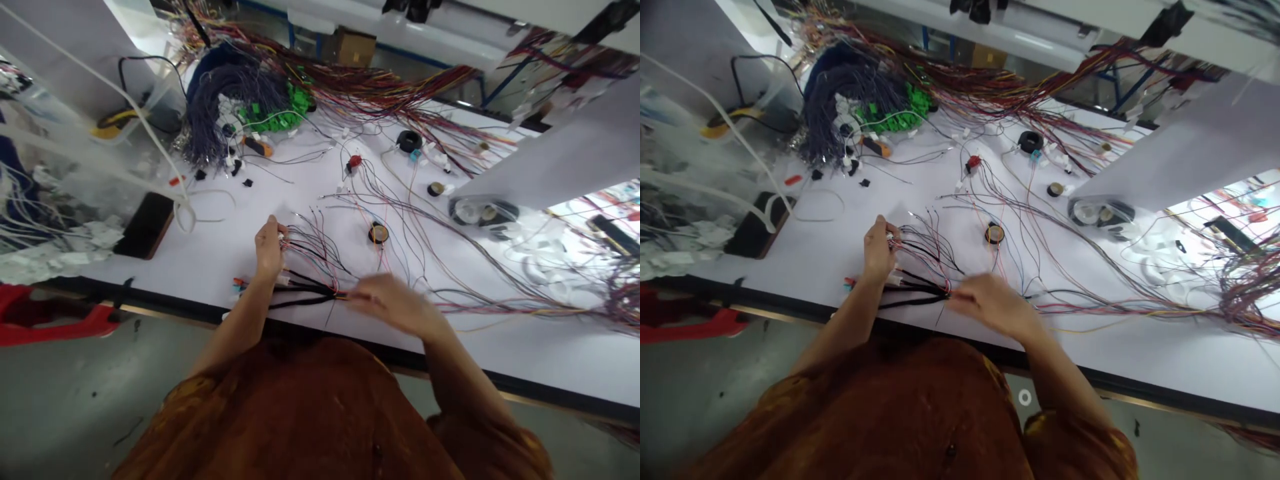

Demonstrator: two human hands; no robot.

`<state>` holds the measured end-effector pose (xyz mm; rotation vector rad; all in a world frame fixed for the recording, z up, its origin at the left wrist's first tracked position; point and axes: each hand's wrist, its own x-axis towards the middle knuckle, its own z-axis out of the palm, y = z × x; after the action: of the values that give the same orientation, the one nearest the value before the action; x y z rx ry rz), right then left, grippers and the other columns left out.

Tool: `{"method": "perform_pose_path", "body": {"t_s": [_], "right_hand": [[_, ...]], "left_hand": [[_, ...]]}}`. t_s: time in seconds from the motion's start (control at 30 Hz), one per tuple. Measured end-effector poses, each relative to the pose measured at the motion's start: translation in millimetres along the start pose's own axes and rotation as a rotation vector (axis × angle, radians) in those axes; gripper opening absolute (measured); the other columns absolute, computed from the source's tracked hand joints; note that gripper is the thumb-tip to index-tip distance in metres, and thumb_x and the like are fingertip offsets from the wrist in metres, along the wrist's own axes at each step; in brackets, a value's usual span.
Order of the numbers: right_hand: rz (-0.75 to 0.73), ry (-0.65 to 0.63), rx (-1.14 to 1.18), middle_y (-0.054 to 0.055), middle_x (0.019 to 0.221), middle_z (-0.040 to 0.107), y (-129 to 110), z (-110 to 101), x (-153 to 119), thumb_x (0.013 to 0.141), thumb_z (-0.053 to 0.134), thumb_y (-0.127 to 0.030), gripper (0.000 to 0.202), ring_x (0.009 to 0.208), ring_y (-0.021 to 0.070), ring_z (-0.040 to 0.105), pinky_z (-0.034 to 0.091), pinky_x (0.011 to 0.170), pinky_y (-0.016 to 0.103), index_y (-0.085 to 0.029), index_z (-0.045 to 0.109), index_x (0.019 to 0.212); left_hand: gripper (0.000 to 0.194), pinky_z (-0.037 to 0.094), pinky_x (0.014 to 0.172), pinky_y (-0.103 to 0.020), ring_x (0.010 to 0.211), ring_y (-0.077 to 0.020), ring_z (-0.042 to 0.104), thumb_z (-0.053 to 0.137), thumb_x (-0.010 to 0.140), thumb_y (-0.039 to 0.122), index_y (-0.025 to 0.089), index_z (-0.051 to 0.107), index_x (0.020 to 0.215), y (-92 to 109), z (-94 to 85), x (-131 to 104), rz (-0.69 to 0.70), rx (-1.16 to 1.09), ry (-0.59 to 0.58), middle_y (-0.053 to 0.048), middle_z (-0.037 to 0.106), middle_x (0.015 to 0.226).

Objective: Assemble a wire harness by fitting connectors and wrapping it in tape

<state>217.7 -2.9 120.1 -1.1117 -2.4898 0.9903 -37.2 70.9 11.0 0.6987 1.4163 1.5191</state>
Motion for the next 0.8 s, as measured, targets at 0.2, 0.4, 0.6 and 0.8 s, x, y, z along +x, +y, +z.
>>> {"method": "perform_pose_path", "body": {"t_s": [0.2, 0.4, 0.6, 0.8], "right_hand": [[0.082, 0.399, 0.074, 0.008, 0.118, 0.068, -6, 6, 25, 0.096, 0.056, -0.036, 0.032, 0.11, 0.0195, 0.063, 0.049, 0.096, 0.037, -0.023, 0.06, 0.125], [0.066, 0.165, 0.14, 0.007, 0.104, 0.07, -5, 61, 121, 0.087, 0.064, -0.021, 0.039, 0.09, 0.0163, 0.067, 0.052, 0.079, 0.026, -0.013, 0.055, 0.124], [0.168, 0.106, -0.039, 0.003, 0.09, 0.071, 17, 93, 109, 0.098, 0.05, -0.025, 0.016, 0.086, 0.0158, 0.065, 0.046, 0.079, 0.026, -0.018, 0.063, 0.093], [0.103, 0.217, -0.035, 0.009, 0.105, 0.072, 48, 117, 95, 0.102, 0.042, -0.025, 0.026, 0.1, 0.0169, 0.065, 0.046, 0.09, 0.029, -0.014, 0.063, 0.113]], "left_hand": [[0.052, 0.034, 0.047, -0.021, 0.05, -0.0078, 0.043, 0.056, 0.086, 0.059, 0.018, 0.053, 0.055, 6, -1.9, -5, 0.108, -0.022, -0.144, 0.0, 0.048, 0.056], [0.053, 0.035, 0.048, -0.022, 0.049, -0.0082, 0.042, 0.052, 0.09, 0.056, 0.017, 0.053, 0.054, 10, -11.1, -12, 0.159, 0.104, -0.233, 0.0, 0.048, 0.054], [0.047, 0.028, 0.044, -0.021, 0.043, -0.0062, 0.035, 0.056, 0.089, 0.054, 0.017, 0.056, 0.06, 14, -12.6, -13, 0.233, 0.218, 0.002, 0.004, 0.043, 0.048], [0.052, 0.03, 0.042, -0.02, 0.041, -0.0067, 0.04, 0.052, 0.09, 0.056, 0.018, 0.046, 0.055, 14, -8.9, -7, 0.195, 0.003, 0.1, 0.003, 0.045, 0.048]]}}
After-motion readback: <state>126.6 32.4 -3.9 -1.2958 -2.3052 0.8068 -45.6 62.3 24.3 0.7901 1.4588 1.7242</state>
